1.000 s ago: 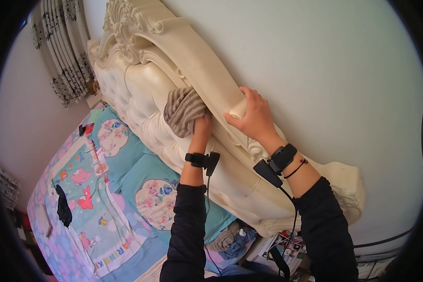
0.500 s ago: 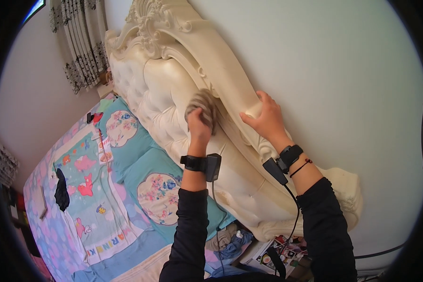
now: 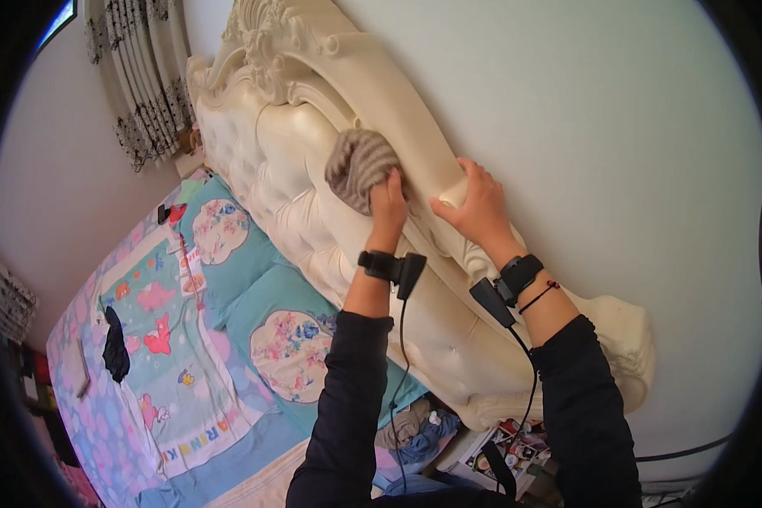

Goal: The person wipes a white ornate headboard with a cloth and then cleans a door handle and the surface of a white door with the cloth.

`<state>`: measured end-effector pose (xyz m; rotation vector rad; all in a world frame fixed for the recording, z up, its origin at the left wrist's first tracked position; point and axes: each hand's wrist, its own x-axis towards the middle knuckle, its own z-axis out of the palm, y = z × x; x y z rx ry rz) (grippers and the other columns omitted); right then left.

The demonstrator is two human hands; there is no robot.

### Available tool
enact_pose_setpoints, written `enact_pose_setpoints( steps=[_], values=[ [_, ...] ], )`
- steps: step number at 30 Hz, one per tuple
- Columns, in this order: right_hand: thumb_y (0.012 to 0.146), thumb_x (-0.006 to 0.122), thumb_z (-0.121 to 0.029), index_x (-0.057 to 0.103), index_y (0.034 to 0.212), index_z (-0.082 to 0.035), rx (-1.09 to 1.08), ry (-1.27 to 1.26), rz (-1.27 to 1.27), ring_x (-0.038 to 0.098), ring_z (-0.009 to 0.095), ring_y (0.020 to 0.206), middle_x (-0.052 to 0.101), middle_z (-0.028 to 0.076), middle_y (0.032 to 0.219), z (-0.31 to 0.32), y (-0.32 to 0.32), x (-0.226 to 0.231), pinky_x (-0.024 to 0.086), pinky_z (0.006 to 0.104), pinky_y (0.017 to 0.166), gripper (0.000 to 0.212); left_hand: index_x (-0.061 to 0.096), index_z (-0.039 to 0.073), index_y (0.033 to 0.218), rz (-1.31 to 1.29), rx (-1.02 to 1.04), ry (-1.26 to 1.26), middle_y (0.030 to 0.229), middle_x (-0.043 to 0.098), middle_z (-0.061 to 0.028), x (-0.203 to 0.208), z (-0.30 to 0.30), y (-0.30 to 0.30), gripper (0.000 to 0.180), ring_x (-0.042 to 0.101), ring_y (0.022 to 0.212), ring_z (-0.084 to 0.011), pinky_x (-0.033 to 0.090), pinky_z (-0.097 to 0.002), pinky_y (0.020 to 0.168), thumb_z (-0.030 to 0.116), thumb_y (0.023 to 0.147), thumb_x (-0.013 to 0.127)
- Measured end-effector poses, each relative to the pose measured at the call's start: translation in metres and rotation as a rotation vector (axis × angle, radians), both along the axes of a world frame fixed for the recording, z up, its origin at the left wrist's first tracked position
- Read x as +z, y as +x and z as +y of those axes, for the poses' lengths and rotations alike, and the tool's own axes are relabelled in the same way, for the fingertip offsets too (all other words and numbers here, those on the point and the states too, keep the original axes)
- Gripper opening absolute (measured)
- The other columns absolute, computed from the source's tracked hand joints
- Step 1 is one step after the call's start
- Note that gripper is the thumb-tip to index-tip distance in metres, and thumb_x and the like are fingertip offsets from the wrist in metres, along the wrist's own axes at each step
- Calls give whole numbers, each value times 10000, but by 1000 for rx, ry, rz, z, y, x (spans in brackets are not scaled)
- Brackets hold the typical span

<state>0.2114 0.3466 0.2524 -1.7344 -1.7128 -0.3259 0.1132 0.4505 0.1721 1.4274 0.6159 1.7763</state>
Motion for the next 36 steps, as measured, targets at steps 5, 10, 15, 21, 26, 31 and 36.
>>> enact_pose_setpoints(
  steps=[5, 10, 15, 21, 26, 31, 36],
  values=[
    [586, 609, -328, 384, 1066, -13, -1, 26, 7, 442, 283, 936, 480, 158, 995, 3, 5, -5, 314, 356, 825, 616, 453, -16, 961, 23, 3, 33, 947, 458, -160, -49, -69, 20, 218, 422, 881, -270, 322, -313, 786, 96, 782, 398],
    [591, 608, -336, 383, 1067, -7, 24, -20, 33, 443, 280, 930, 481, 160, 995, 6, -5, -4, 315, 355, 826, 621, 453, -5, 982, 129, -132, 61, 1019, 436, -175, -115, -165, 34, 269, 388, 964, -310, 273, -336, 856, 80, 729, 417],
    [586, 616, -346, 385, 1061, -2, -45, -49, 39, 450, 282, 920, 483, 160, 997, -3, -5, 3, 329, 353, 809, 630, 456, -6, 976, 198, -273, -161, 1002, 442, -169, -148, -210, 34, 304, 382, 978, -305, 268, -361, 858, 77, 686, 421],
    [586, 617, -357, 383, 1059, 5, -22, -20, 26, 454, 286, 912, 483, 165, 996, -2, 3, 1, 333, 356, 800, 640, 496, -73, 894, -150, -170, -268, 913, 531, -108, -77, -129, 2, 291, 480, 850, -188, 368, -291, 722, 152, 779, 353],
    [599, 634, -342, 368, 1082, 0, 17, -55, 46, 451, 309, 935, 469, 184, 1022, 0, -6, 0, 364, 363, 791, 649, 509, 3, 900, 677, 34, -89, 814, 536, -205, -70, -64, 12, 286, 501, 748, -352, 384, -391, 674, 217, 800, 348],
    [588, 616, -359, 383, 1050, -1, 31, 11, 18, 462, 286, 899, 486, 162, 985, 1, -1, 3, 333, 358, 794, 629, 515, 11, 869, 717, 138, -115, 796, 526, -217, -74, -79, 24, 271, 493, 709, -362, 381, -411, 635, 219, 796, 357],
    [591, 617, -354, 374, 1059, 2, 5, -35, 32, 455, 287, 909, 478, 167, 994, 3, -1, -2, 331, 360, 799, 637, 521, -9, 903, 584, 161, -118, 855, 519, -226, -69, -86, 9, 282, 478, 820, -358, 361, -384, 739, 205, 767, 398]
  ],
)
